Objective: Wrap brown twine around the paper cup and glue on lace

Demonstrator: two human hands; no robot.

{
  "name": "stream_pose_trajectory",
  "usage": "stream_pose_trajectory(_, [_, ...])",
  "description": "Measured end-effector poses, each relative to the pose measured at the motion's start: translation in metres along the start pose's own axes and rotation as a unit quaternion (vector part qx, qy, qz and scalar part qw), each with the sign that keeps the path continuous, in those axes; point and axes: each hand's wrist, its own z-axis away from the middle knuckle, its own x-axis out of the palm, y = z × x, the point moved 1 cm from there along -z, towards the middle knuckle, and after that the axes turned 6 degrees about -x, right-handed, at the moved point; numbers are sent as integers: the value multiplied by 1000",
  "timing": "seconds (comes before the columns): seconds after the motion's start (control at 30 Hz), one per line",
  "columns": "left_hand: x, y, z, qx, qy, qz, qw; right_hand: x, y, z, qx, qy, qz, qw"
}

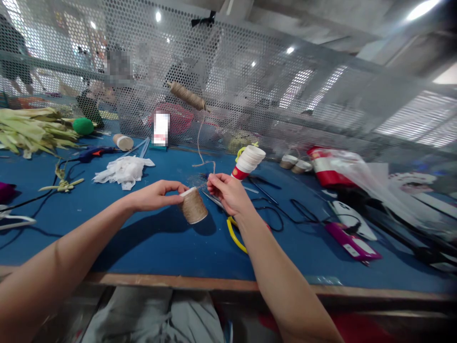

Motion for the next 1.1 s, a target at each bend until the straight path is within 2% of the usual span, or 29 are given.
stream_pose_trajectory(0.8, [2,7,2,31,-5,20,999,9,14,2,18,-36,55,998])
stream_pose_trajectory(0.97, [2,7,2,34,-5,12,999,13,18,6,11,-46,86,995])
stream_pose_trajectory(1.1, [2,9,2,46,-6,2,999,14,22,6,-22,-55,150,987])
